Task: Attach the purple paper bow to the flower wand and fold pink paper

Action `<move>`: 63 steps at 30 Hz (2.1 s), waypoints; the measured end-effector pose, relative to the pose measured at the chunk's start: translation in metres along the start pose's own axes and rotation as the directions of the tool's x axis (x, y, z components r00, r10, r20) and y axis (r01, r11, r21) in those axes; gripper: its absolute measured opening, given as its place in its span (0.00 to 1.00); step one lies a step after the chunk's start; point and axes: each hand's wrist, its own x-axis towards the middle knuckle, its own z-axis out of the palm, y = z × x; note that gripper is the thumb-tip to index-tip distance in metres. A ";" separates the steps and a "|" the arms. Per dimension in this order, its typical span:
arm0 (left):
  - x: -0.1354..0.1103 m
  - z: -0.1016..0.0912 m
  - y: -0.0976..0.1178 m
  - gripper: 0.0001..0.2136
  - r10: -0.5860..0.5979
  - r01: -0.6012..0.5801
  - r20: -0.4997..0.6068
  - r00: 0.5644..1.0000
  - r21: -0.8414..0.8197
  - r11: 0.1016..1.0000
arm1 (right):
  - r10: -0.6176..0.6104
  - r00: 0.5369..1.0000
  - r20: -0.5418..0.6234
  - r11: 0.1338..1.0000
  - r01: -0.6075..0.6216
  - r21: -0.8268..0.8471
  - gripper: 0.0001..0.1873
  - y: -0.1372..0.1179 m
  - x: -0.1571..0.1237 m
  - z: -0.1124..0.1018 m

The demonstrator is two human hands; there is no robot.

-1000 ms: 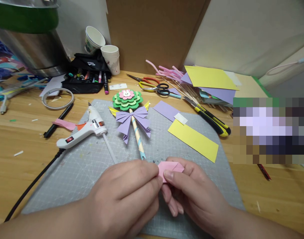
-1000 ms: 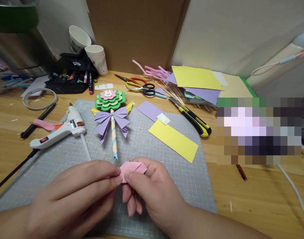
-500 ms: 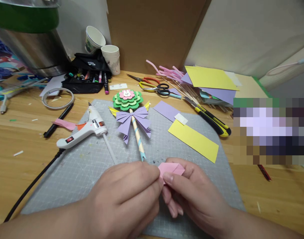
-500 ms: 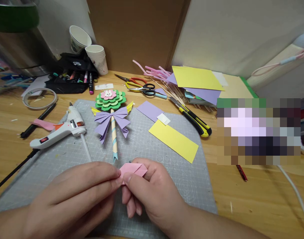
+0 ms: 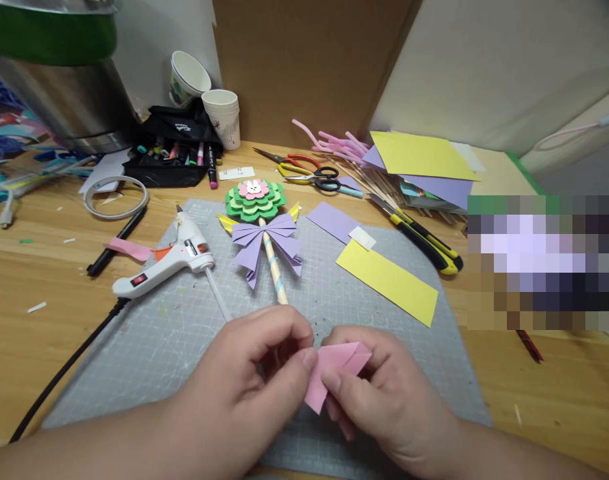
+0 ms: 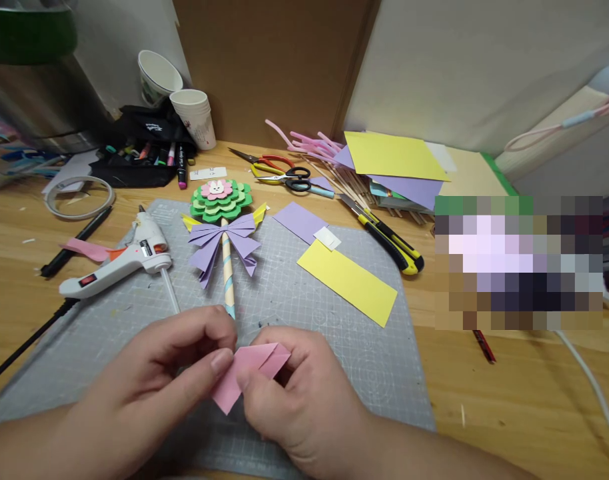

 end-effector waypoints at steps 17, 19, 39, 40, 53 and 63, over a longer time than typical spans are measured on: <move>0.002 0.002 0.001 0.11 -0.091 0.111 0.144 0.985 -0.135 0.985 | 0.101 0.981 0.164 0.986 -0.121 0.114 0.14 0.005 -0.002 0.002; 0.002 0.003 -0.001 0.11 -0.077 0.093 0.134 0.988 -0.119 0.989 | 0.103 0.978 0.182 0.984 -0.128 0.128 0.13 0.005 -0.002 0.002; 0.009 0.004 0.002 0.09 -0.246 0.283 0.203 0.948 -0.181 0.942 | -0.030 0.999 0.019 0.996 0.032 -0.083 0.12 -0.005 -0.003 0.003; 0.009 0.004 0.002 0.09 -0.238 0.271 0.197 0.951 -0.165 0.948 | -0.047 0.999 0.019 0.995 0.048 -0.093 0.12 -0.006 -0.003 0.004; 0.006 0.004 0.000 0.09 -0.194 0.235 0.187 0.963 -0.228 0.945 | -0.056 0.998 0.027 0.993 0.058 -0.104 0.09 -0.005 -0.004 0.003; 0.008 0.004 0.004 0.08 -0.224 0.283 0.213 0.951 -0.307 0.909 | 0.096 0.994 0.056 0.995 -0.094 -0.037 0.11 -0.002 -0.003 0.002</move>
